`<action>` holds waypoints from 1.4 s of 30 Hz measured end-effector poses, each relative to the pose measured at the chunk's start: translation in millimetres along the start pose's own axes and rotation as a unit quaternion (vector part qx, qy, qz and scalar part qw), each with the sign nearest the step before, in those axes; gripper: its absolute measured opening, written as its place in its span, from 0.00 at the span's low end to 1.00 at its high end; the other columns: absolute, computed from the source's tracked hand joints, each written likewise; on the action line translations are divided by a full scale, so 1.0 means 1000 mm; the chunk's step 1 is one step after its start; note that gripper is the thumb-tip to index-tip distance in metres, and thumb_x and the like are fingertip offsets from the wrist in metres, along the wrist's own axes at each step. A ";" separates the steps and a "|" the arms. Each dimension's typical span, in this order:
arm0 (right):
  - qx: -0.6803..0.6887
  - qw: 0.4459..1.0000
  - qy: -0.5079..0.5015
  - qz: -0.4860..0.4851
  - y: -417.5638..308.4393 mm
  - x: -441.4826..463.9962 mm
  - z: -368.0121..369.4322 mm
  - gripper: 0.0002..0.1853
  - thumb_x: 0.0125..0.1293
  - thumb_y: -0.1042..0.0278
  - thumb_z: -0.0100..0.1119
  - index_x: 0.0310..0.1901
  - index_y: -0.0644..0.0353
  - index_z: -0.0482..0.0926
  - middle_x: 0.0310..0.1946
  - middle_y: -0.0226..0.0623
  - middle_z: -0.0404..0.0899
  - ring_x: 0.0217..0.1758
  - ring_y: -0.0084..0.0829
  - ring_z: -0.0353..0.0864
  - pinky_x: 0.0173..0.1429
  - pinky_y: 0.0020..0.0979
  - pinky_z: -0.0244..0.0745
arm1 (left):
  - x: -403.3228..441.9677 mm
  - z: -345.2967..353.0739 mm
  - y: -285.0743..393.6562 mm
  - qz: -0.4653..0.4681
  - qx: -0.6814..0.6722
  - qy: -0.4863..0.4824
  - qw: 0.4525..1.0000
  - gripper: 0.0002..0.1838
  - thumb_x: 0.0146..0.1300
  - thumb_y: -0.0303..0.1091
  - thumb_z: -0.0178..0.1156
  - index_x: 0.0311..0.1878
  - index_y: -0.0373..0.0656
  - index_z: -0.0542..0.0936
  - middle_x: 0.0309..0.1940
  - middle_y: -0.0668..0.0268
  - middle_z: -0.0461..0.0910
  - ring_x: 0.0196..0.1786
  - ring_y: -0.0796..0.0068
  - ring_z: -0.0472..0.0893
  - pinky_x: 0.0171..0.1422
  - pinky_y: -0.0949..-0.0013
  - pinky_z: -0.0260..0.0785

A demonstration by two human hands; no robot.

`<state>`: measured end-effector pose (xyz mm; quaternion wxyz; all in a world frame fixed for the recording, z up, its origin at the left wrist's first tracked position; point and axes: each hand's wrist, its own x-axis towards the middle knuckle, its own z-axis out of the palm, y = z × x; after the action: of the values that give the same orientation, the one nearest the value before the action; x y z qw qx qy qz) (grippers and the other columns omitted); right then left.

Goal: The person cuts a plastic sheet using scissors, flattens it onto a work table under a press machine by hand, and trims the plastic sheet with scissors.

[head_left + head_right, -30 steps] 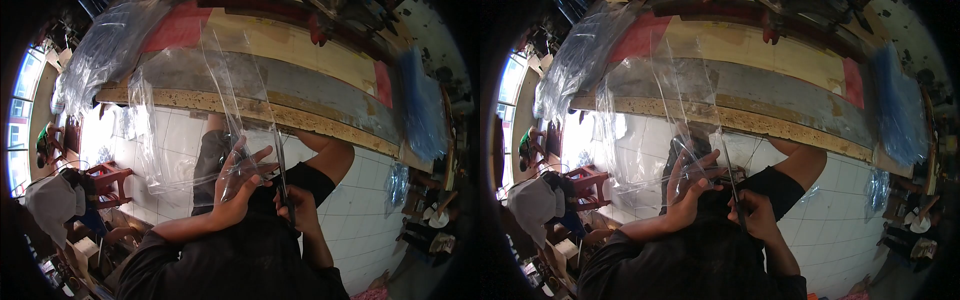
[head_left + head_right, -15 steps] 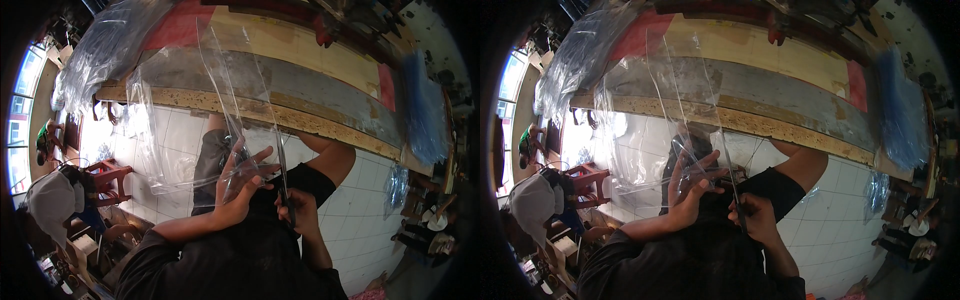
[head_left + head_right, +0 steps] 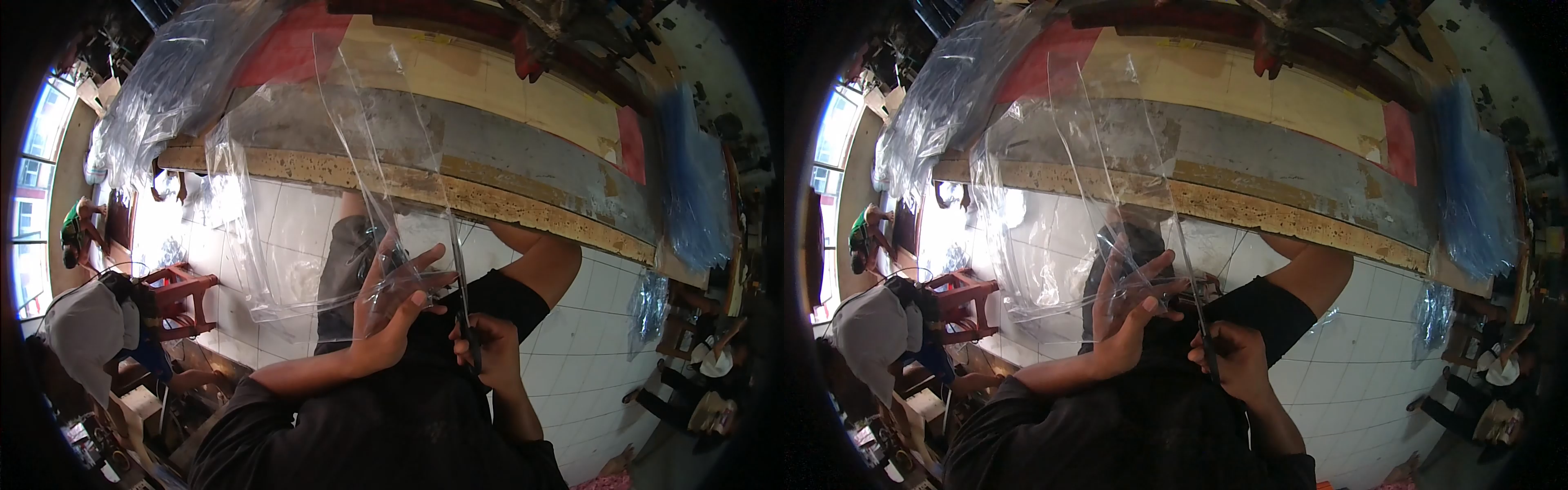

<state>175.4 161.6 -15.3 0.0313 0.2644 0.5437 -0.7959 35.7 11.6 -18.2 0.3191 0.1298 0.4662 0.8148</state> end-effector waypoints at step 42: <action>0.021 0.999 0.028 -0.002 -0.008 0.009 0.009 0.11 0.65 0.69 0.79 0.36 0.63 0.84 0.26 0.27 0.82 0.25 0.15 0.78 0.30 0.21 0.71 | -0.008 -0.004 -0.012 -0.003 0.024 -0.027 0.999 0.44 0.81 0.27 0.53 0.87 0.51 0.35 0.76 0.45 0.69 0.71 0.54 0.79 0.64 0.60 0.81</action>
<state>161.8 158.6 -10.1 0.0092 0.2863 0.5277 -0.7997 44.5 8.3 -30.2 0.3306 0.1579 0.4777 0.7985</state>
